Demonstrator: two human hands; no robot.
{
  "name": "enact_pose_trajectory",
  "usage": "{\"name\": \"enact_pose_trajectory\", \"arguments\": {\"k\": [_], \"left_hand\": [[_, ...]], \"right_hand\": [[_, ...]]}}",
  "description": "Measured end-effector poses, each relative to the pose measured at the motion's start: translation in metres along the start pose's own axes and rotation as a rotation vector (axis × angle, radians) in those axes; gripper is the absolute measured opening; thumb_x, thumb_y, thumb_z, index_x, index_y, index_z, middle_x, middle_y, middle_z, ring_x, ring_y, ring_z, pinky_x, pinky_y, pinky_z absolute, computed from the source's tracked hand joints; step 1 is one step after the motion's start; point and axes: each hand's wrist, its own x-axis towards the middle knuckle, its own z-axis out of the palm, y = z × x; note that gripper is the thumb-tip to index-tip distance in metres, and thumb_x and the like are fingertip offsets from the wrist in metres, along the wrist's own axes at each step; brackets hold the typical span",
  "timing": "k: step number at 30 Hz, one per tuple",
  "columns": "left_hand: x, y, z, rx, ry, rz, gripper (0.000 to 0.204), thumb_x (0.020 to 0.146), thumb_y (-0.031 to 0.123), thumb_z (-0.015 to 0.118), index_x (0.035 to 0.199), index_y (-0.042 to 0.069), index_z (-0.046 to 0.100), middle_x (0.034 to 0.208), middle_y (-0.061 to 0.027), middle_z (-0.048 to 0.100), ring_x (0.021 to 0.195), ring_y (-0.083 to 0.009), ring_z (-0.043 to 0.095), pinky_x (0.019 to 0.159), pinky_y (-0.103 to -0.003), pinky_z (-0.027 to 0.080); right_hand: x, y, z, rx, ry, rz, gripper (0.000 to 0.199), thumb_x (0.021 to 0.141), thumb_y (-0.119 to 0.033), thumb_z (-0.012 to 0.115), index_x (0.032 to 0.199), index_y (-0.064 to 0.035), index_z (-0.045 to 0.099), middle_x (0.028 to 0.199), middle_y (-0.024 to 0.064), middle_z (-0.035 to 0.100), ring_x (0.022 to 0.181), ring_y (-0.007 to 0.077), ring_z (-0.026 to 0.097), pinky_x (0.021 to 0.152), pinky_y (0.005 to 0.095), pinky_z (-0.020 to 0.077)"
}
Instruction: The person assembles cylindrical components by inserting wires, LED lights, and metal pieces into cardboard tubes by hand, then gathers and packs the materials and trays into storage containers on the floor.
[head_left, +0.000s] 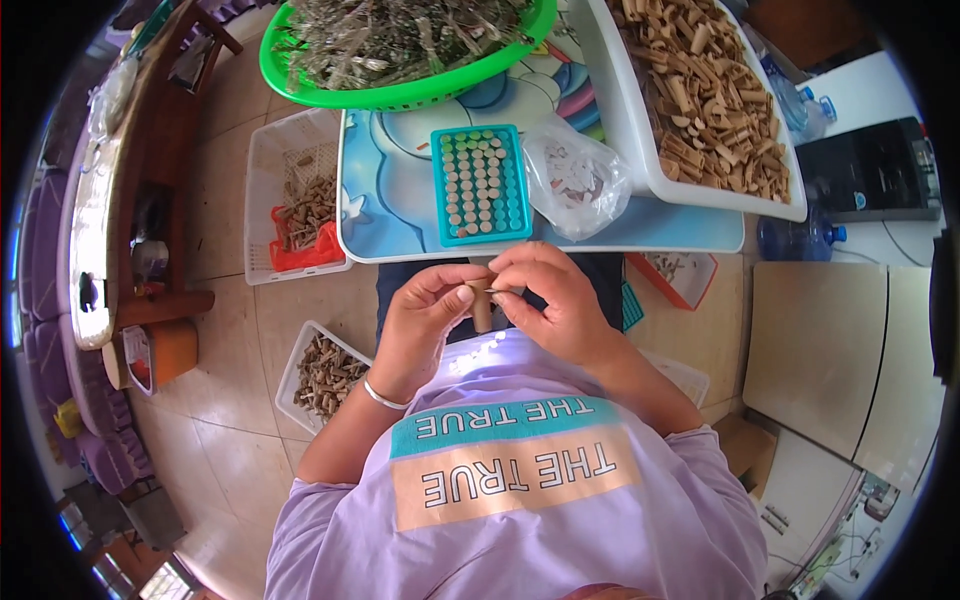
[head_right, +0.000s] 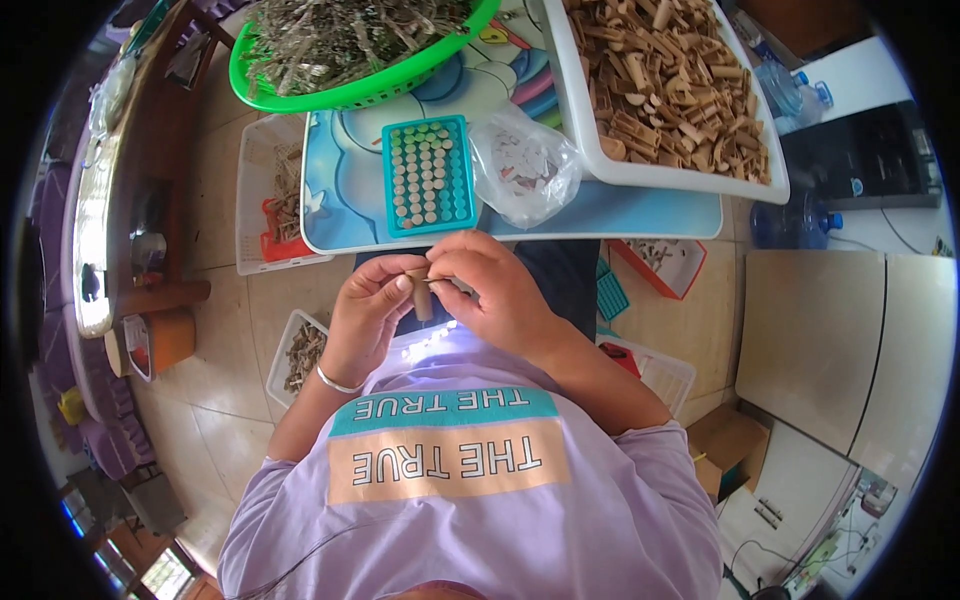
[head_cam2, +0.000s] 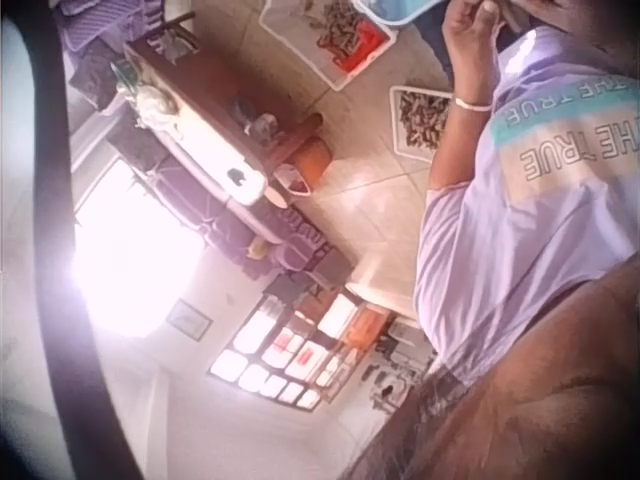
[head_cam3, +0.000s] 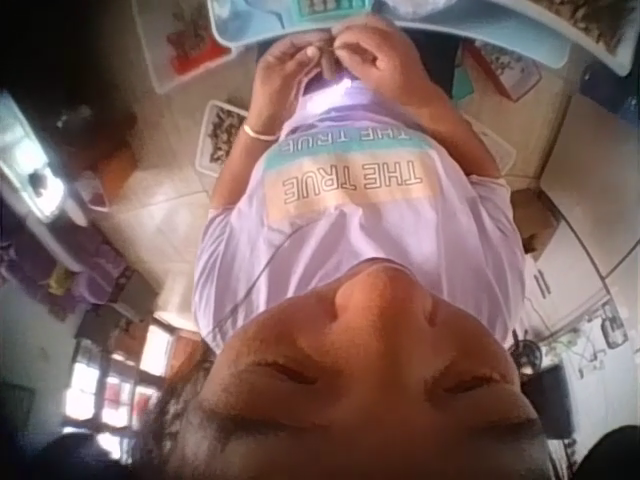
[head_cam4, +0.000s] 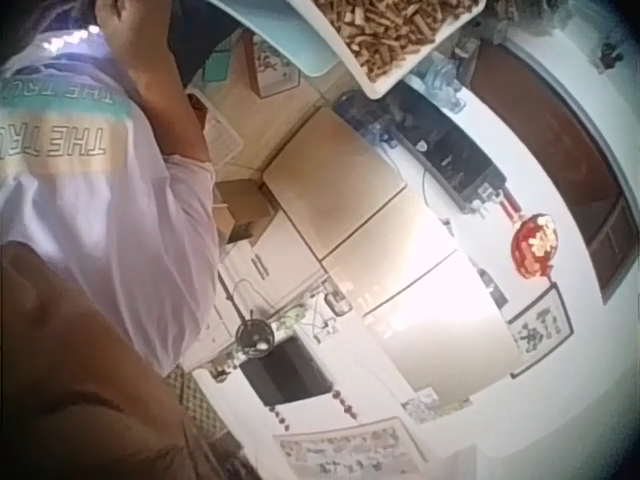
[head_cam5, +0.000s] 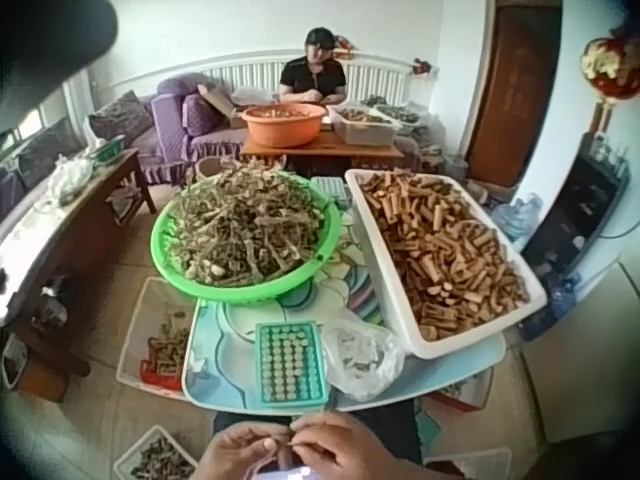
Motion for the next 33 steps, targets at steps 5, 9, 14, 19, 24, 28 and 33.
{"name": "enact_pose_trajectory", "arguments": {"k": [5, 9, 14, 19, 24, 28, 33], "left_hand": [[-0.009, 0.002, -0.004, 0.07, 0.026, 0.008, 0.023, 0.093, 0.008, 0.061, 0.114, -0.002, 0.062, 0.105, -0.0091, 0.067, 0.091, -0.0139, 0.063, 0.083, -0.027, 0.052], [-0.018, -0.001, -0.008, 0.077, 0.082, -0.01, 0.023, 0.093, 0.007, 0.062, 0.114, -0.003, 0.062, 0.106, -0.01, 0.067, 0.093, -0.0146, 0.064, 0.087, -0.028, 0.052], [-0.015, 0.005, 0.003, 0.112, 0.083, -0.026, 0.024, 0.092, 0.008, 0.063, 0.114, -0.002, 0.062, 0.105, -0.0096, 0.067, 0.092, -0.0139, 0.064, 0.084, -0.03, 0.053], [-0.012, 0.003, 0.005, 0.136, 0.106, 0.015, 0.02, 0.092, 0.006, 0.062, 0.111, -0.001, 0.062, 0.103, -0.0095, 0.067, 0.09, -0.014, 0.064, 0.08, -0.029, 0.053], [-0.015, 0.002, -0.01, 0.195, 0.084, 0.033, 0.017, 0.091, 0.005, 0.063, 0.107, -0.001, 0.062, 0.101, -0.0084, 0.067, 0.091, -0.0143, 0.063, 0.083, -0.029, 0.052], [-0.026, 0.024, -0.011, 0.327, 0.078, 0.092, 0.026, 0.09, 0.008, 0.065, 0.113, 0.0, 0.059, 0.104, -0.0084, 0.065, 0.095, -0.0157, 0.062, 0.088, -0.03, 0.05], [-0.033, 0.074, -0.066, 0.586, 0.324, 0.439, 0.03, 0.091, 0.008, 0.062, 0.119, 0.0, 0.056, 0.108, -0.0076, 0.063, 0.098, -0.0157, 0.06, 0.087, -0.031, 0.049]], "right_hand": [[-0.006, 0.004, 0.009, 0.051, 0.019, -0.054, 0.016, 0.077, 0.004, 0.067, 0.09, -0.0039, 0.063, 0.1, 0.0101, 0.061, 0.087, 0.0251, 0.062, 0.076, 0.032, 0.0505], [-0.012, 0.006, 0.019, 0.113, 0.019, -0.071, 0.014, 0.078, 0.004, 0.065, 0.089, -0.0037, 0.06, 0.098, 0.0095, 0.06, 0.085, 0.0248, 0.061, 0.073, 0.0323, 0.0504], [-0.015, 0.009, 0.018, 0.155, 0.067, -0.08, 0.012, 0.082, 0.004, 0.063, 0.089, -0.0032, 0.058, 0.099, 0.0095, 0.059, 0.085, 0.0243, 0.06, 0.074, 0.0315, 0.0498], [-0.012, 0.01, 0.013, 0.14, 0.063, -0.122, 0.012, 0.082, 0.003, 0.065, 0.091, -0.0031, 0.059, 0.099, 0.0097, 0.059, 0.087, 0.0249, 0.06, 0.076, 0.0318, 0.0497], [-0.002, 0.009, 0.009, 0.067, -0.099, -0.095, 0.016, 0.078, -0.001, 0.07, 0.09, -0.0028, 0.06, 0.095, 0.0111, 0.059, 0.085, 0.0268, 0.059, 0.074, 0.034, 0.0497], [0.007, -0.005, 0.015, 0.004, -0.12, 0.031, 0.027, 0.073, -0.008, 0.078, 0.092, -0.0031, 0.059, 0.096, 0.0103, 0.059, 0.082, 0.0241, 0.058, 0.07, 0.0321, 0.049], [0.037, -0.019, -0.009, -0.017, 0.085, 0.075, 0.033, 0.075, -0.011, 0.08, 0.097, -0.0037, 0.057, 0.1, 0.008, 0.058, 0.085, 0.0194, 0.057, 0.071, 0.0301, 0.0498]]}}
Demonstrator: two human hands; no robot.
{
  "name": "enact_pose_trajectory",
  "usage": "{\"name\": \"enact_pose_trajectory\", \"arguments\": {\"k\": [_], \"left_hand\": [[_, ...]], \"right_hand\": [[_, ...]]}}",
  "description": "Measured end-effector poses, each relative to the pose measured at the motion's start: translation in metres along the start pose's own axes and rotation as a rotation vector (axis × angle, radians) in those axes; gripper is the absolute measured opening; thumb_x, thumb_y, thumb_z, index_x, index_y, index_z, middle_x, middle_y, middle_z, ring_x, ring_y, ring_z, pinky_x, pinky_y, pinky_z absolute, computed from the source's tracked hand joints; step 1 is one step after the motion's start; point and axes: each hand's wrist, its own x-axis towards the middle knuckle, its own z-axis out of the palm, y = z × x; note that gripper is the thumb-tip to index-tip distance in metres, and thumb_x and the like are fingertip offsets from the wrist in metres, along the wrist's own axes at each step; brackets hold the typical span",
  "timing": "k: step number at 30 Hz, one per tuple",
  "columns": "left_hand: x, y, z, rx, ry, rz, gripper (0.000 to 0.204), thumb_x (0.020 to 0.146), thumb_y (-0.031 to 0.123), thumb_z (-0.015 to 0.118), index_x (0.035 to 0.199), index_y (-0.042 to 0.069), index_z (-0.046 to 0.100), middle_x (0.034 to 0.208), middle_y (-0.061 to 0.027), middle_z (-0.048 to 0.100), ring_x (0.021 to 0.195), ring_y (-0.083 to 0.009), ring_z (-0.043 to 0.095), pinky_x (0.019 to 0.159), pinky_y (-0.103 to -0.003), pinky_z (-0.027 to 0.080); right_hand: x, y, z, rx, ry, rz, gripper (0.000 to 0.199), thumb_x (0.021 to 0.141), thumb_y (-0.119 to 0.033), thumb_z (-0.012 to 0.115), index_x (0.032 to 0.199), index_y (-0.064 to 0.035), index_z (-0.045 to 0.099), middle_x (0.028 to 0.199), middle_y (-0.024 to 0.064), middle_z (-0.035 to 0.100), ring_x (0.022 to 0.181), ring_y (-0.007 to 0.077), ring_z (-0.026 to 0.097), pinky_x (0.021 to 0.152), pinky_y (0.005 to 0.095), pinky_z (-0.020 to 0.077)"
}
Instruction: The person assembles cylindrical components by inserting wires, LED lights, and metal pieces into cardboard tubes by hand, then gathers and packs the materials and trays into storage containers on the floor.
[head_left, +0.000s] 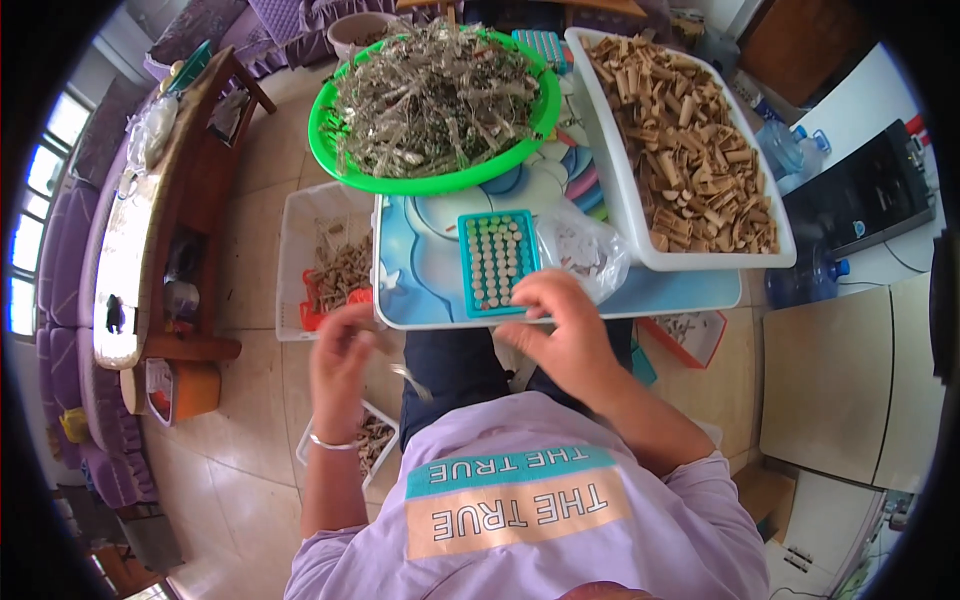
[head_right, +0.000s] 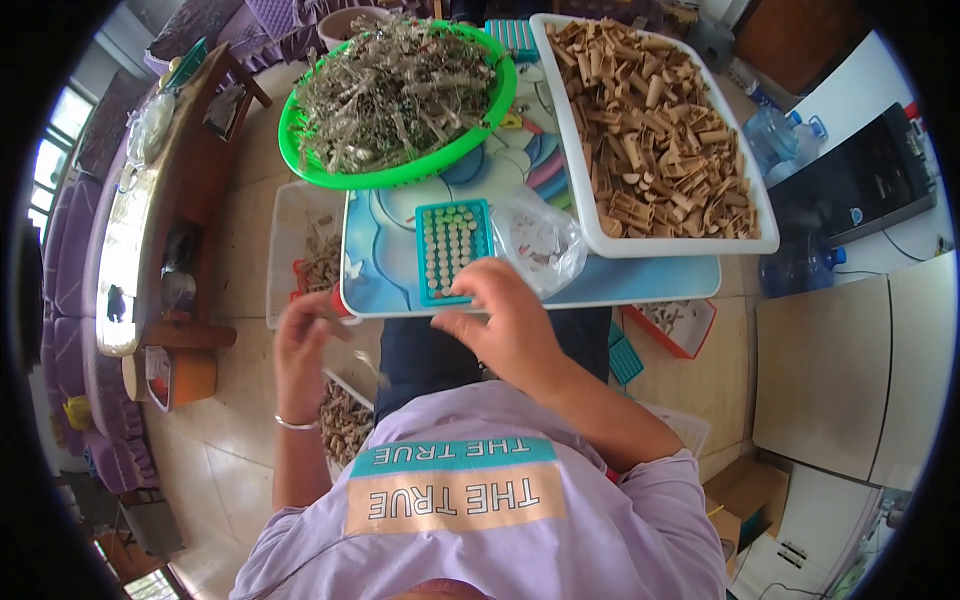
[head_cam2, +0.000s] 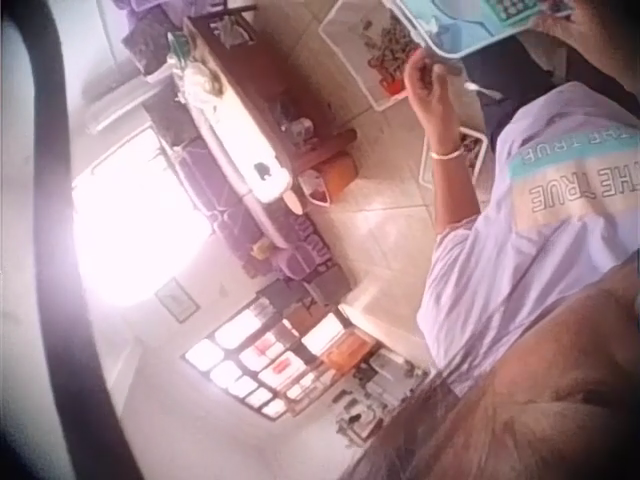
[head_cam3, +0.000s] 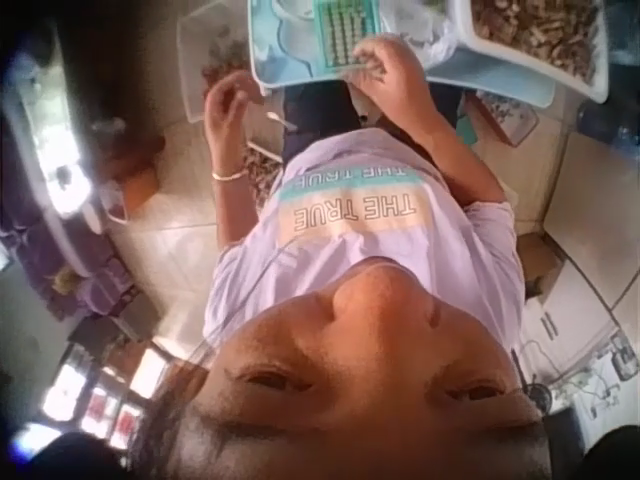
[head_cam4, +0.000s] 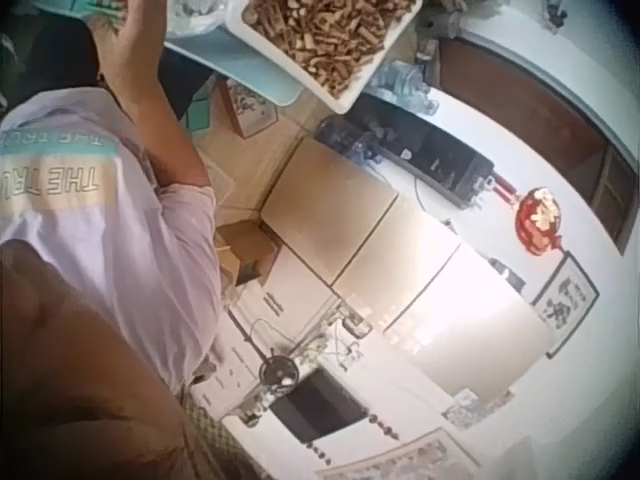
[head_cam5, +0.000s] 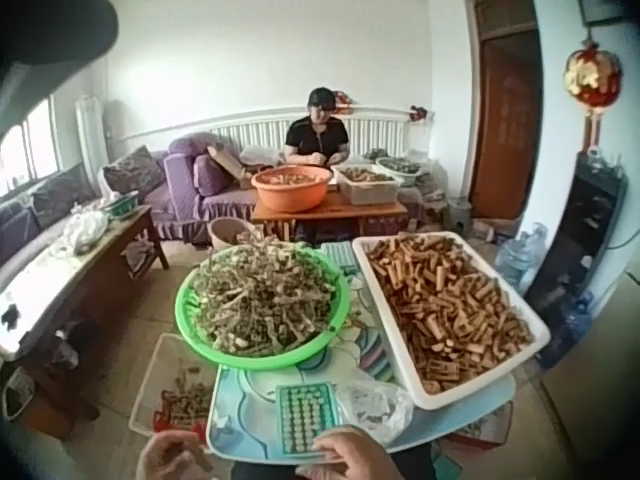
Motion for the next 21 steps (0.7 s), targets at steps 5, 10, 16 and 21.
{"name": "enact_pose_trajectory", "arguments": {"k": [5, 10, 16, 21], "left_hand": [[0.041, -0.002, -0.046, 0.513, 0.434, 0.256, 0.038, 0.089, 0.001, 0.059, 0.126, 0.002, 0.053, 0.124, -0.0077, 0.054, 0.111, -0.0174, 0.055, 0.095, -0.033, 0.046], [0.032, -0.017, -0.002, 0.267, 0.47, 0.472, 0.039, 0.089, 0.0, 0.059, 0.127, 0.002, 0.051, 0.133, -0.0121, 0.048, 0.123, -0.0226, 0.05, 0.104, -0.037, 0.042], [-0.022, -0.03, 0.06, 0.165, 0.118, 0.245, 0.034, 0.089, -0.004, 0.059, 0.122, 0.0, 0.052, 0.119, -0.0115, 0.056, 0.108, -0.0203, 0.06, 0.093, -0.032, 0.05], [-0.048, -0.041, 0.077, 0.077, -0.063, 0.088, 0.024, 0.087, -0.004, 0.061, 0.111, 0.001, 0.061, 0.104, -0.011, 0.062, 0.092, -0.0189, 0.066, 0.081, -0.029, 0.053]], "right_hand": [[0.066, 0.02, -0.022, 0.503, 0.227, 0.274, 0.051, 0.086, -0.019, 0.07, 0.13, -0.0093, 0.046, 0.122, 0.0071, 0.054, 0.109, 0.0202, 0.053, 0.089, 0.0361, 0.0459], [0.126, 0.033, -0.026, 0.745, 0.24, 0.439, 0.076, 0.085, -0.021, 0.068, 0.149, -0.0162, 0.028, 0.137, 0.0063, 0.048, 0.121, 0.0195, 0.044, 0.101, 0.0412, 0.03], [0.155, 0.047, -0.034, 0.705, 0.26, 0.452, 0.069, 0.084, -0.012, 0.064, 0.145, -0.004, 0.033, 0.134, 0.0063, 0.051, 0.117, 0.0186, 0.046, 0.099, 0.0384, 0.0305], [0.181, 0.017, -0.043, 0.427, 0.449, 0.092, 0.07, 0.085, -0.008, 0.061, 0.146, 0.0017, 0.028, 0.151, 0.0241, 0.03, 0.137, 0.0283, 0.034, 0.11, 0.0384, 0.0269]]}}
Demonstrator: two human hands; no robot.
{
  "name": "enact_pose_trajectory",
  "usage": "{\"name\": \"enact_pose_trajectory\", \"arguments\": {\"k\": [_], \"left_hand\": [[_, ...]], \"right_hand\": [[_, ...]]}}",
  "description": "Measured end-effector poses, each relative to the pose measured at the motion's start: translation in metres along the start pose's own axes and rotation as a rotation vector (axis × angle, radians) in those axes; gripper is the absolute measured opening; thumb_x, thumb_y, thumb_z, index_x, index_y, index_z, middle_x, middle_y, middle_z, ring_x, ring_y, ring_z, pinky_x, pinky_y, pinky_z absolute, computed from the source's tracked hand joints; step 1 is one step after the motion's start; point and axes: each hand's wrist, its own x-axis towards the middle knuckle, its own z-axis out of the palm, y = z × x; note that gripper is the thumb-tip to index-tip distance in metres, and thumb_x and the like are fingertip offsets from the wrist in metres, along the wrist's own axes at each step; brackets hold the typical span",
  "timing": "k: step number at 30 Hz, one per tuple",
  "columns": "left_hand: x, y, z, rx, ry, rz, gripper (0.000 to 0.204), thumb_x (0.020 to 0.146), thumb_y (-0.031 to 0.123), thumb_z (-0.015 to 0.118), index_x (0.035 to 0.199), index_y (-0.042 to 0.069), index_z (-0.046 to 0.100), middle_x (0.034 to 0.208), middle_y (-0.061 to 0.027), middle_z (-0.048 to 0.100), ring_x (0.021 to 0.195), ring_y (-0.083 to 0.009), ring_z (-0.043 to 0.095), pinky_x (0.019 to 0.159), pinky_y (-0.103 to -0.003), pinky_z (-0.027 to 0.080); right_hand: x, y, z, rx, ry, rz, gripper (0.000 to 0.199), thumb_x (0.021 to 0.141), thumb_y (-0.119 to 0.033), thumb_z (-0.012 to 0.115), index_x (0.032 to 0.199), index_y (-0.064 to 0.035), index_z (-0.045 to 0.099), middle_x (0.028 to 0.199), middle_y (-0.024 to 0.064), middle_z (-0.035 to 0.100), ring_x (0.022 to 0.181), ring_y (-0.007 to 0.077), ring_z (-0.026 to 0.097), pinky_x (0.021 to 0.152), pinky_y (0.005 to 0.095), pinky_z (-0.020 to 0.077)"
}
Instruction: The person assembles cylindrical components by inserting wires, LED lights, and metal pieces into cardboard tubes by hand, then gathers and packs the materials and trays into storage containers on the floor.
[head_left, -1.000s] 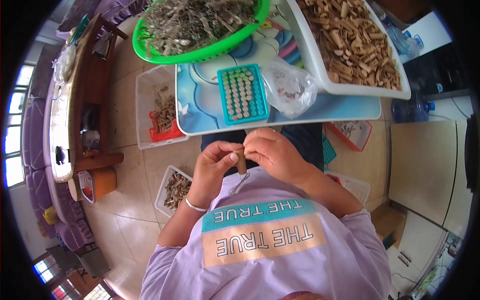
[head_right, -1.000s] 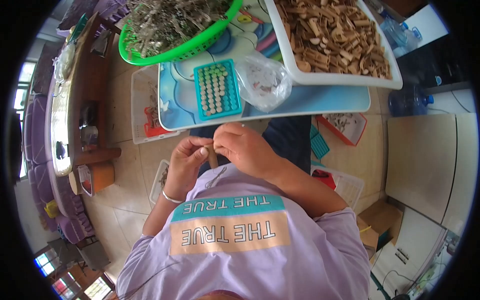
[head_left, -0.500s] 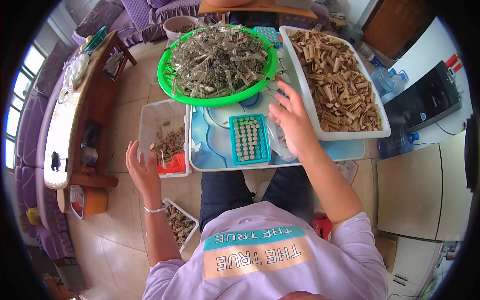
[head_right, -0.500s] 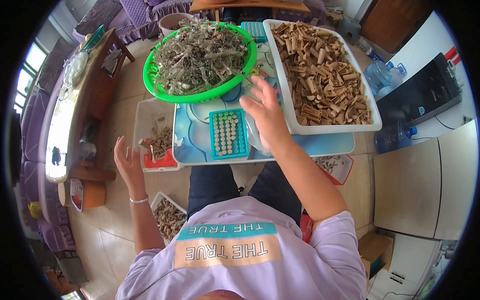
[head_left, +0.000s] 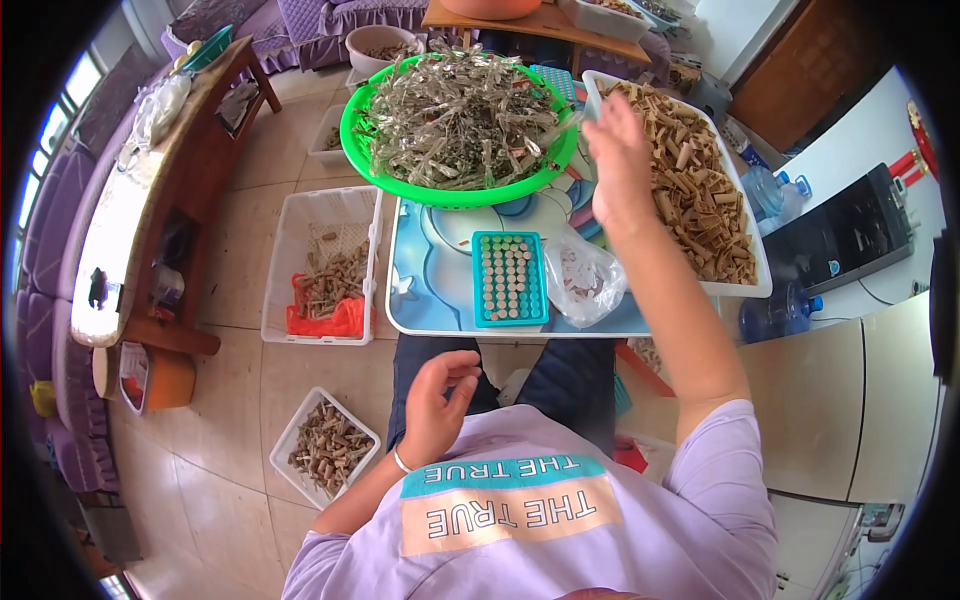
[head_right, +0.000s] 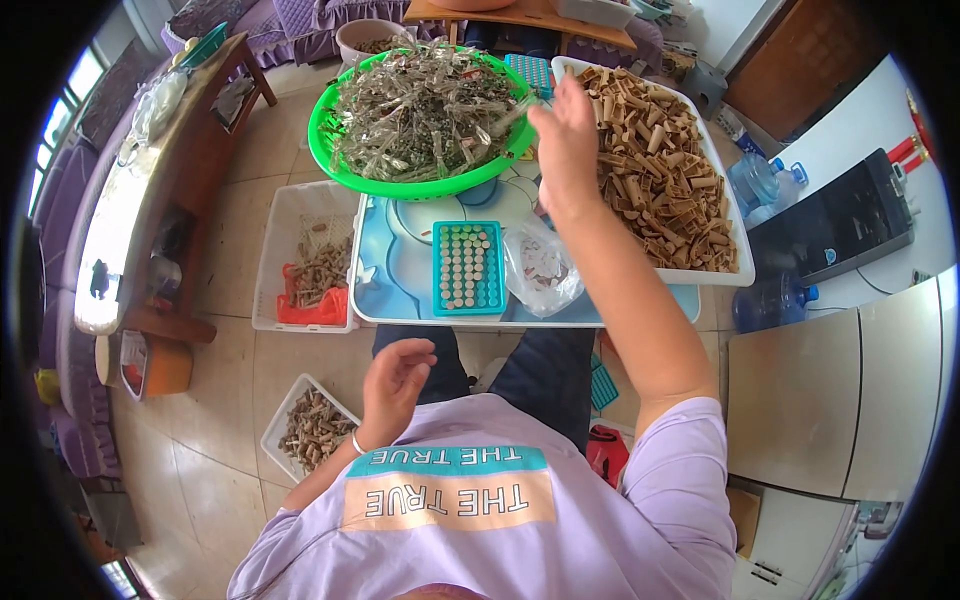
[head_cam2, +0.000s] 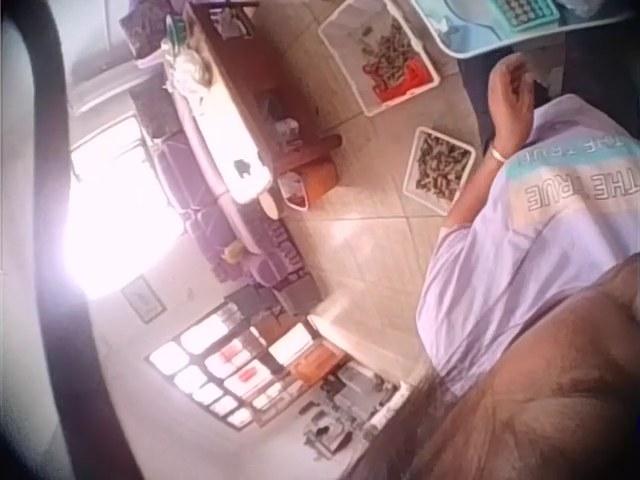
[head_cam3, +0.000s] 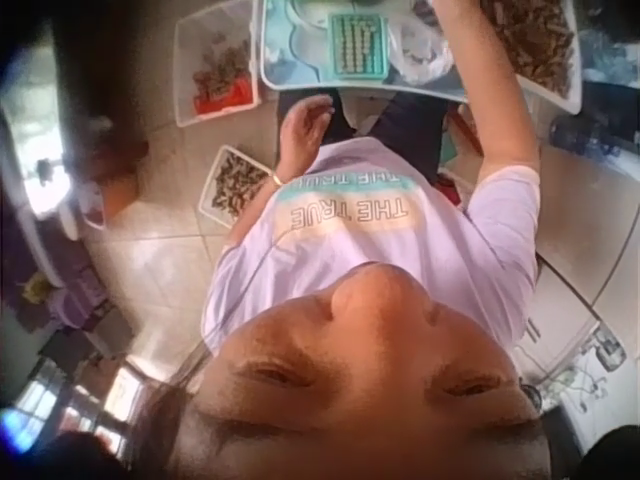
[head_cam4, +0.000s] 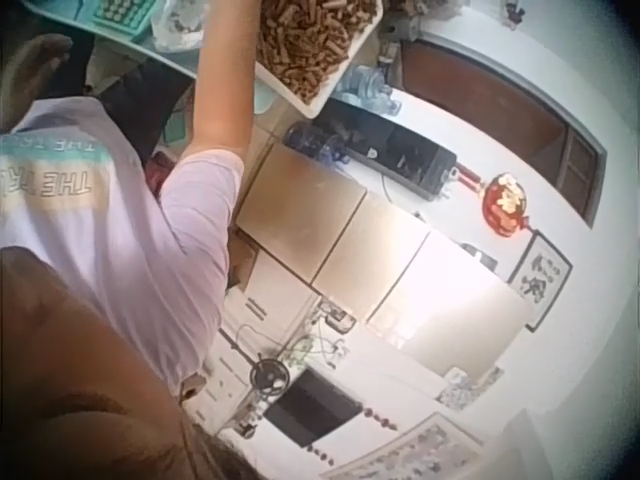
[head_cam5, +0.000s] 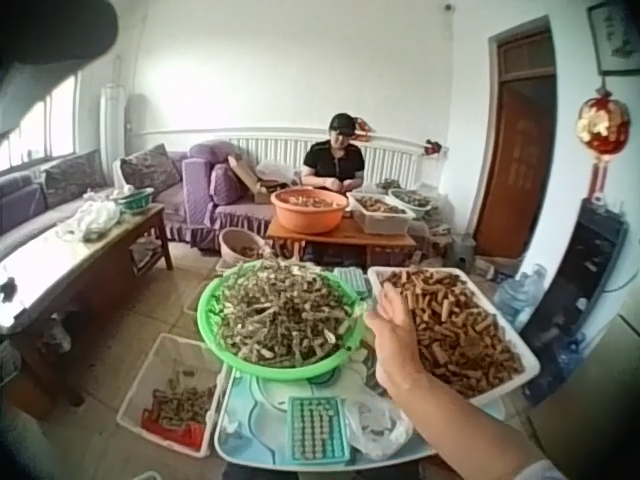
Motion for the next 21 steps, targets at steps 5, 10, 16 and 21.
{"name": "enact_pose_trajectory", "arguments": {"k": [5, 10, 16, 21], "left_hand": [[0.0, 0.006, 0.005, 0.051, -0.074, -0.001, 0.024, 0.088, -0.001, 0.061, 0.112, 0.002, 0.061, 0.098, -0.01, 0.064, 0.089, -0.0188, 0.066, 0.079, -0.029, 0.053], [-0.003, 0.004, 0.01, 0.016, -0.109, -0.024, 0.02, 0.089, -0.001, 0.06, 0.109, 0.001, 0.061, 0.099, -0.0098, 0.064, 0.087, -0.0184, 0.065, 0.078, -0.029, 0.053], [0.003, 0.012, 0.012, 0.048, -0.139, -0.032, 0.016, 0.089, -0.001, 0.06, 0.105, 0.001, 0.063, 0.097, -0.0102, 0.064, 0.086, -0.0186, 0.065, 0.077, -0.029, 0.052], [0.04, 0.043, 0.035, 0.159, -0.245, 0.053, 0.015, 0.088, 0.0, 0.061, 0.102, 0.002, 0.065, 0.092, -0.0102, 0.065, 0.082, -0.0199, 0.065, 0.072, -0.03, 0.052]], "right_hand": [[0.07, -0.053, 0.008, -0.128, 0.038, -0.376, 0.052, 0.09, -0.01, 0.059, 0.137, 0.0012, 0.041, 0.136, 0.0219, 0.049, 0.115, 0.0243, 0.053, 0.097, 0.034, 0.0417], [0.073, -0.134, 0.003, 0.216, 0.018, -0.311, 0.008, 0.095, -0.011, 0.051, 0.101, -0.0062, 0.05, 0.088, 0.0055, 0.057, 0.079, 0.0175, 0.06, 0.075, 0.0324, 0.0513], [-0.035, -0.12, -0.077, 0.268, -0.16, -0.026, 0.018, 0.093, -0.006, 0.055, 0.111, -0.0045, 0.052, 0.094, 0.0104, 0.061, 0.057, 0.0086, 0.047, 0.049, 0.0186, 0.0377], [-0.14, -0.081, -0.133, 0.332, -0.042, 0.338, 0.018, 0.094, -0.011, 0.055, 0.111, -0.0047, 0.053, 0.086, 0.0109, 0.063, 0.047, 0.0064, 0.041, 0.037, 0.018, 0.0251]]}}
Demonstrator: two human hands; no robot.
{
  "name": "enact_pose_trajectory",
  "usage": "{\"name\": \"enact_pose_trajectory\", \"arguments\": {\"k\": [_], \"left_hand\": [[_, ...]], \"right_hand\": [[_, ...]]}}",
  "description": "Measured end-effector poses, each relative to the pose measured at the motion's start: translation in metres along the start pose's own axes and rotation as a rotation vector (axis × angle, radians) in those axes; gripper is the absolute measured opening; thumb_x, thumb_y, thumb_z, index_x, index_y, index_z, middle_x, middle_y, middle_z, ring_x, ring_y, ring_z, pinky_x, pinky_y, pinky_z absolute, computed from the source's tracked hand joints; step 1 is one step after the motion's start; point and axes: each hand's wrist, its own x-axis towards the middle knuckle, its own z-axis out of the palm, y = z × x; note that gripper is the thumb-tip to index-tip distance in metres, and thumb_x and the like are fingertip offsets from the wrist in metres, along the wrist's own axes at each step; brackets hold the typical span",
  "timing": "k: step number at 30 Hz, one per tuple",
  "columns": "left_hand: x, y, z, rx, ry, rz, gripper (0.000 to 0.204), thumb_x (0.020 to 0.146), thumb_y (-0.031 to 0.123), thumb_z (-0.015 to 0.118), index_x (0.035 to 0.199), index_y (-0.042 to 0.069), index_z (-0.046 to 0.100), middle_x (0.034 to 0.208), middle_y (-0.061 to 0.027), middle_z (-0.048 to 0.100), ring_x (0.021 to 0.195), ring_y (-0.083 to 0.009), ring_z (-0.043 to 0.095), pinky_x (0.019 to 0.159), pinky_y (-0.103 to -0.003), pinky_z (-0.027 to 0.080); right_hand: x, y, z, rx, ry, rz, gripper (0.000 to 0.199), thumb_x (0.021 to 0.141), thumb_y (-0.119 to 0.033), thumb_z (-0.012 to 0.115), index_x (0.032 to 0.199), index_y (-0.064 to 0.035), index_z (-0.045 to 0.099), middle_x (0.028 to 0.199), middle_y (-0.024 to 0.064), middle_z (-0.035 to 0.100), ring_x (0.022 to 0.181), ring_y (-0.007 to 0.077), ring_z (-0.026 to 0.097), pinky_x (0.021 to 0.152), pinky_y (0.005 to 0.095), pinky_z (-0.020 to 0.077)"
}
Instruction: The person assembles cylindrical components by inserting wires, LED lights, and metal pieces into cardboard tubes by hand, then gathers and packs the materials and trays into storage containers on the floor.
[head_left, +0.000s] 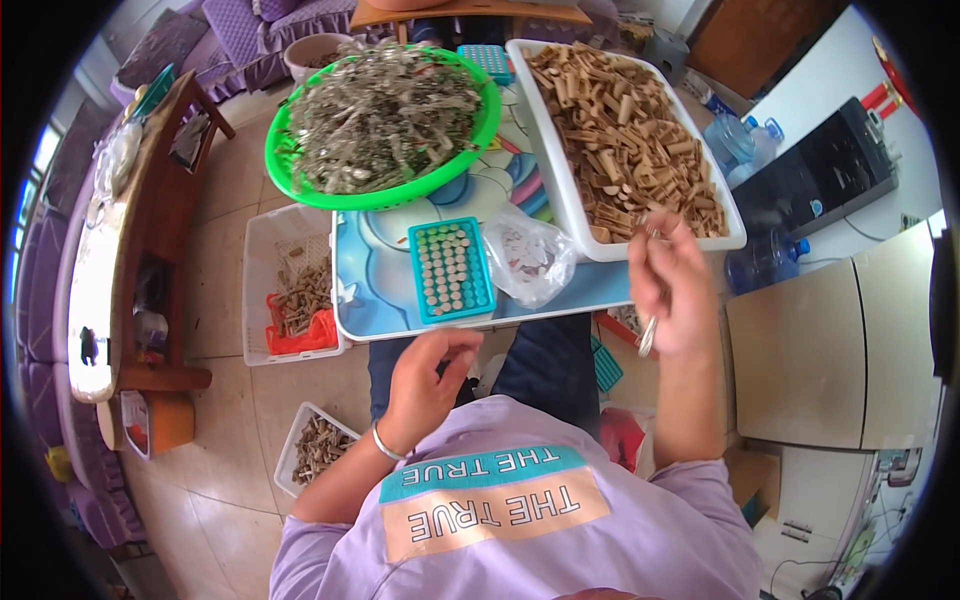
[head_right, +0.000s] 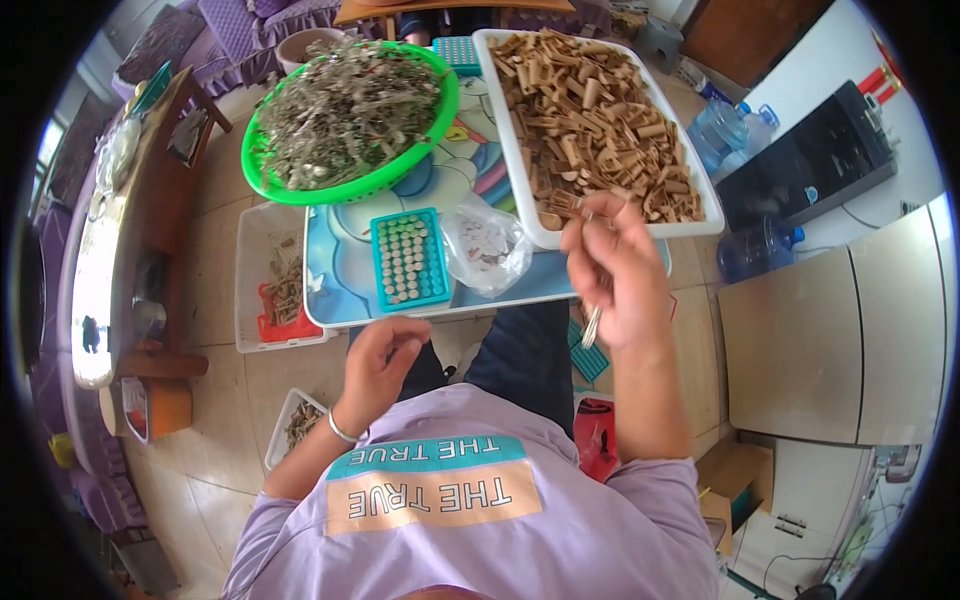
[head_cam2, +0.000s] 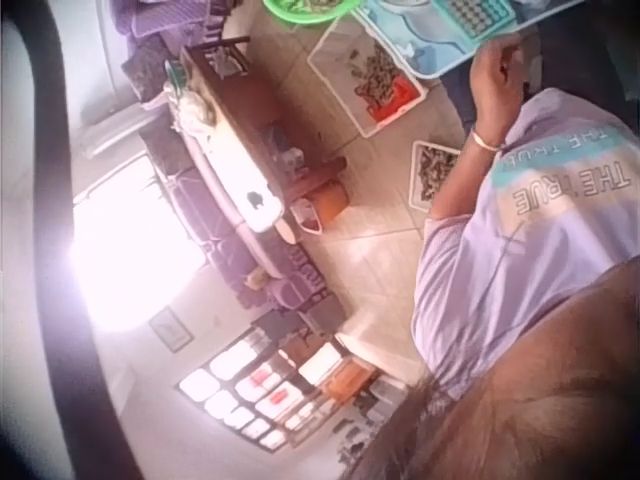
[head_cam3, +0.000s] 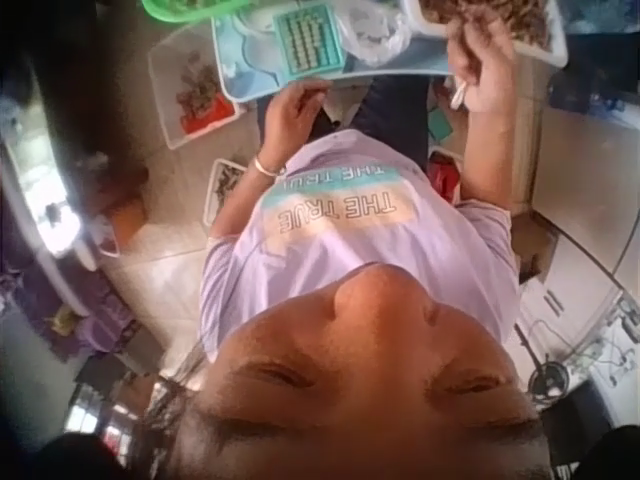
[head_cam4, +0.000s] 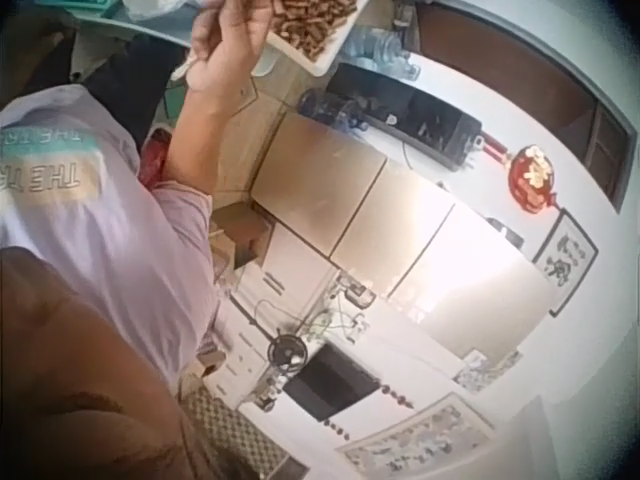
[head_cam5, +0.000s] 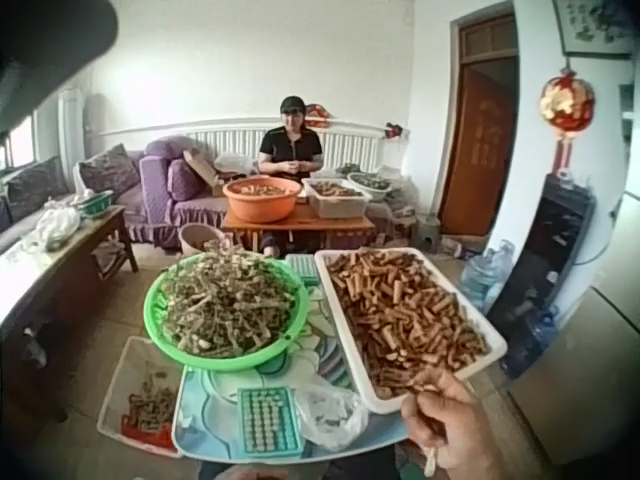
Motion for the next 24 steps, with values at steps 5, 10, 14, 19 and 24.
{"name": "enact_pose_trajectory", "arguments": {"k": [5, 10, 14, 19, 24], "left_hand": [[0.098, 0.059, 0.026, 0.363, -0.06, 0.482, 0.012, 0.083, 0.001, 0.063, 0.094, 0.003, 0.068, 0.088, -0.0104, 0.066, 0.082, -0.0268, 0.064, 0.073, -0.035, 0.05], [0.213, 0.091, 0.091, 0.632, -0.101, 0.721, 0.012, 0.084, 0.01, 0.061, 0.093, 0.01, 0.069, 0.087, -0.0108, 0.067, 0.085, -0.033, 0.063, 0.073, -0.041, 0.05], [0.274, 0.068, 0.125, 0.859, -0.241, 0.44, 0.018, 0.084, 0.018, 0.064, 0.1, 0.011, 0.067, 0.092, -0.0119, 0.068, 0.09, -0.0324, 0.064, 0.079, -0.043, 0.05], [0.278, 0.068, 0.144, 0.901, -0.339, 0.418, 0.033, 0.081, 0.024, 0.071, 0.109, 0.008, 0.063, 0.098, -0.0113, 0.069, 0.096, -0.0316, 0.065, 0.082, -0.042, 0.051], [0.272, 0.071, 0.15, 0.717, -0.338, 0.359, 0.031, 0.079, 0.022, 0.072, 0.104, 0.006, 0.063, 0.097, -0.0122, 0.069, 0.094, -0.031, 0.065, 0.082, -0.041, 0.051]], "right_hand": [[-0.048, 0.026, -0.03, 0.06, 0.08, -0.026, 0.018, 0.094, -0.011, 0.057, 0.109, -0.0024, 0.054, 0.084, 0.0101, 0.064, 0.052, 0.0065, 0.047, 0.038, 0.0166, 0.028], [-0.067, 0.025, -0.033, 0.044, 0.109, -0.086, 0.016, 0.092, -0.008, 0.06, 0.105, -0.0017, 0.056, 0.086, 0.009, 0.063, 0.057, 0.0065, 0.053, 0.04, 0.0151, 0.031], [-0.077, 0.028, -0.032, 0.055, 0.118, -0.003, 0.016, 0.091, -0.008, 0.06, 0.105, -0.0013, 0.056, 0.086, 0.0085, 0.062, 0.058, 0.0062, 0.052, 0.041, 0.0152, 0.0318], [-0.079, 0.027, -0.042, 0.095, 0.081, 0.024, 0.016, 0.091, -0.009, 0.061, 0.105, -0.0018, 0.056, 0.088, 0.0083, 0.062, 0.062, 0.0063, 0.054, 0.044, 0.0151, 0.0337], [-0.073, 0.032, -0.045, 0.145, 0.103, -0.024, 0.015, 0.093, -0.01, 0.059, 0.105, -0.0016, 0.057, 0.09, 0.0093, 0.063, 0.062, 0.0066, 0.054, 0.044, 0.0152, 0.0335]]}}
